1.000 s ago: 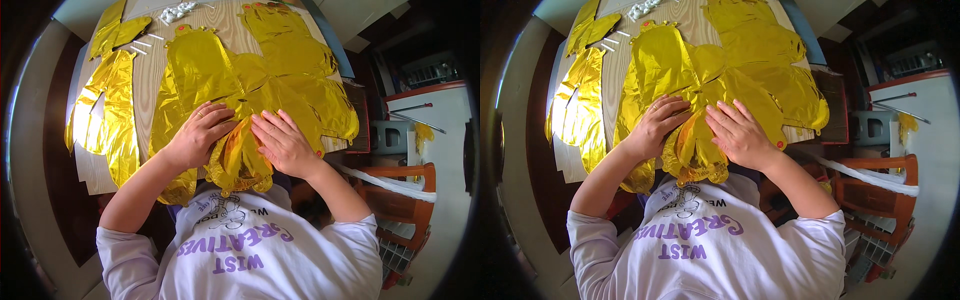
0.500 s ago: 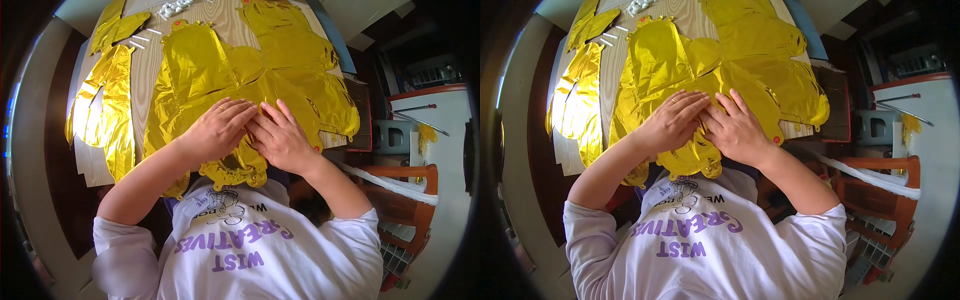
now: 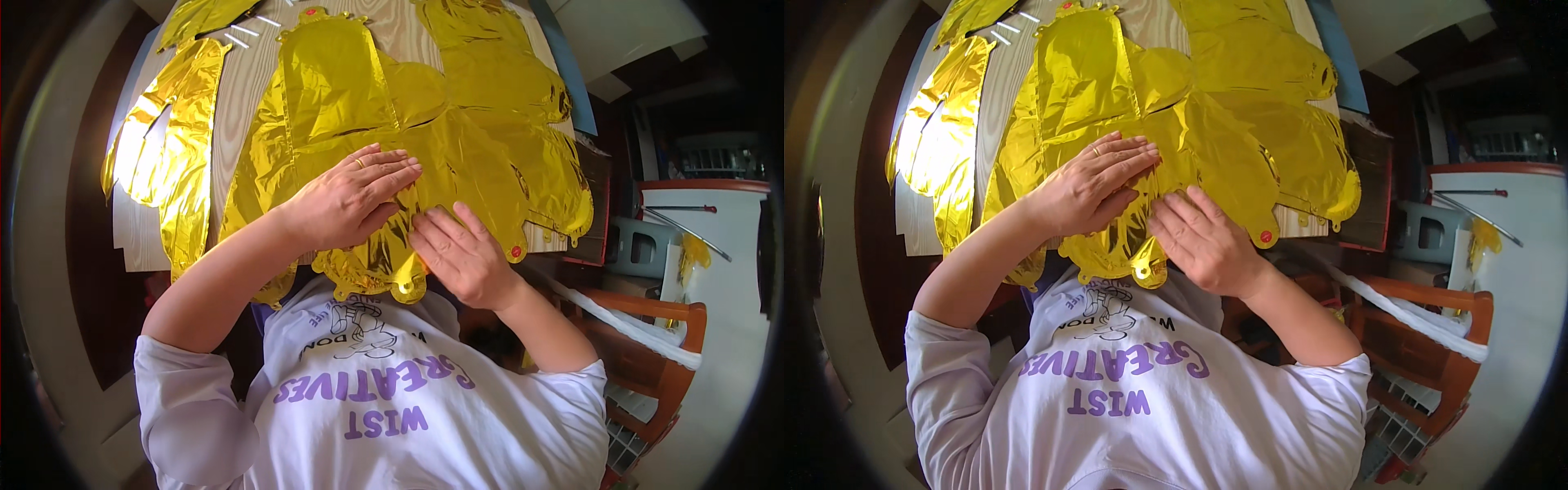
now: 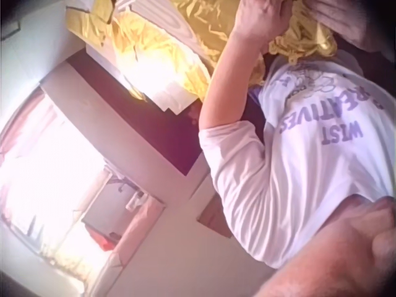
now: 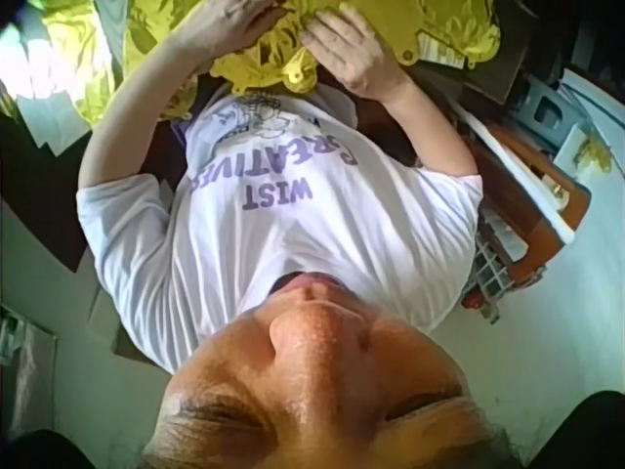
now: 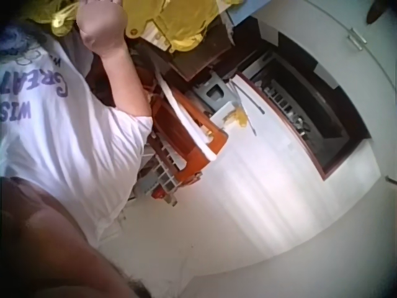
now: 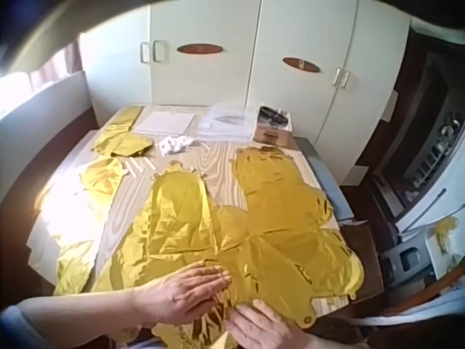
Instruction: Folding and organizing gold Mylar balloons into packaging sleeves.
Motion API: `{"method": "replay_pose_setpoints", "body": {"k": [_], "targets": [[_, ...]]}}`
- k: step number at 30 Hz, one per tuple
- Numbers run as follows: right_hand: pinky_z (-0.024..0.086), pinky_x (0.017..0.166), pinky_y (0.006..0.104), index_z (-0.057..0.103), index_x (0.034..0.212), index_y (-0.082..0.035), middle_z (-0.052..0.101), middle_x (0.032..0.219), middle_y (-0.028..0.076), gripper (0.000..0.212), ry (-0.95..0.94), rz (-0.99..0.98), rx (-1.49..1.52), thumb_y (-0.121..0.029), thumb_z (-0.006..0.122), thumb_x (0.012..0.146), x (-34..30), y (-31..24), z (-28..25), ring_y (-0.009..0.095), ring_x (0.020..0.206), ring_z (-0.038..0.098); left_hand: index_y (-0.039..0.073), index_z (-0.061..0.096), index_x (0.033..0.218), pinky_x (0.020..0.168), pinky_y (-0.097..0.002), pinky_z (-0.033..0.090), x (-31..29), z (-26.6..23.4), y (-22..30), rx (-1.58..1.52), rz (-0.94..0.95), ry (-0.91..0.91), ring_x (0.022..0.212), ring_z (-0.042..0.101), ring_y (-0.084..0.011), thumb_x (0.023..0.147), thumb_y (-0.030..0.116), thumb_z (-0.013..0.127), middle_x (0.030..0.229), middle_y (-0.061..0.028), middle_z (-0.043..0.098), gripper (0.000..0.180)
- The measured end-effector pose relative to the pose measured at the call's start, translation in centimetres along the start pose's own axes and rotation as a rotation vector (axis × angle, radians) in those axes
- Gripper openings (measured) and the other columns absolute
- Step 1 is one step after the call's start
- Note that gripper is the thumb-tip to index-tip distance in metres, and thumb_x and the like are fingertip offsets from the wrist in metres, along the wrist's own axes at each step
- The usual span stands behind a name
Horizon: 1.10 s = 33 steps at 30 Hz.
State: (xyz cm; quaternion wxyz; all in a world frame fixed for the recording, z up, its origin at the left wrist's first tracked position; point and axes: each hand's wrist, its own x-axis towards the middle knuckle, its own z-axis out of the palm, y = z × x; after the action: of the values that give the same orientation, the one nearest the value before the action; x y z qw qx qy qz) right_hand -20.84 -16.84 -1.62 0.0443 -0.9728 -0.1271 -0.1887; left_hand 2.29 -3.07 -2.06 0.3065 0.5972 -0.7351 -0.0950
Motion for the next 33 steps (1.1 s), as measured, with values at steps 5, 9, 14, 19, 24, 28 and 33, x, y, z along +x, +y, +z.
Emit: {"method": "replay_pose_setpoints", "body": {"k": [5,9,14,19,24,28,33], "targets": [[0.042,0.111,0.0474,0.071,0.115,0.000,0.070,0.122,0.016,0.031,0.034,-0.016,0.017,-0.015,0.056,0.094,0.0,-0.9,0.0,0.030,0.120,0.064,0.001,0.050,0.144,0.115,-0.0488,0.037,-0.1,0.0,-0.1,-0.014,-0.005,-0.009,0.134,0.051,-0.0358,0.090,0.011,0.066,0.143,-0.0168,0.056,0.057],[0.044,0.111,0.0470,0.072,0.111,0.003,0.070,0.119,0.017,0.034,0.057,-0.024,0.008,-0.017,0.056,0.088,0.1,-0.8,0.1,0.031,0.118,0.064,0.001,0.051,0.143,0.115,-0.0485,0.037,-0.1,-0.1,-0.1,-0.028,0.001,-0.007,0.134,0.052,-0.0362,0.090,0.011,0.067,0.144,-0.0172,0.056,0.056],[0.044,0.110,0.0464,0.072,0.110,0.003,0.071,0.118,0.017,0.034,0.010,-0.022,0.045,-0.017,0.055,0.088,0.7,-0.9,-0.8,0.031,0.116,0.065,0.003,0.053,0.141,0.114,-0.0479,0.037,-0.3,-1.0,-0.1,-0.229,-0.047,0.051,0.131,0.052,-0.0381,0.090,0.014,0.067,0.140,-0.0185,0.056,0.053],[0.043,0.110,0.0476,0.071,0.114,0.002,0.069,0.121,0.018,0.038,-0.068,-0.036,0.131,-0.015,0.062,0.082,1.2,-0.2,-1.5,0.031,0.114,0.065,0.006,0.062,0.128,0.108,-0.0508,0.042,-0.8,-3.9,-1.2,0.170,-0.159,0.242,0.127,0.052,-0.0385,0.084,0.015,0.074,0.136,-0.0164,0.057,0.046],[0.043,0.109,0.0488,0.064,0.127,-0.004,0.069,0.123,0.017,0.057,-0.292,0.160,0.723,-0.009,0.067,0.071,4.9,3.6,-5.5,0.034,0.115,0.064,0.007,0.065,0.120,0.106,-0.0501,0.043,-2.1,-3.2,-2.8,0.163,-0.187,0.212,0.125,0.053,-0.0389,0.082,0.017,0.075,0.129,-0.0151,0.059,0.041],[0.056,0.078,0.0331,0.069,0.113,-0.001,0.072,0.099,0.013,0.032,-0.027,0.674,0.814,-0.021,0.071,0.089,9.1,9.8,-3.7,0.021,0.084,0.069,0.007,0.065,0.119,0.106,-0.0502,0.043,-2.1,-3.1,-2.5,0.152,-0.204,0.212,0.125,0.052,-0.0391,0.083,0.017,0.075,0.129,-0.0147,0.058,0.039],[0.055,0.082,0.0437,0.070,0.104,0.001,0.073,0.097,0.016,0.048,-0.183,0.748,0.060,-0.040,0.077,0.081,14.6,16.1,0.1,0.035,0.088,0.070,0.006,0.065,0.118,0.107,-0.0501,0.042,-2.1,-3.1,-2.8,0.144,-0.209,0.216,0.126,0.051,-0.0394,0.083,0.017,0.074,0.129,-0.0148,0.058,0.038]]}}
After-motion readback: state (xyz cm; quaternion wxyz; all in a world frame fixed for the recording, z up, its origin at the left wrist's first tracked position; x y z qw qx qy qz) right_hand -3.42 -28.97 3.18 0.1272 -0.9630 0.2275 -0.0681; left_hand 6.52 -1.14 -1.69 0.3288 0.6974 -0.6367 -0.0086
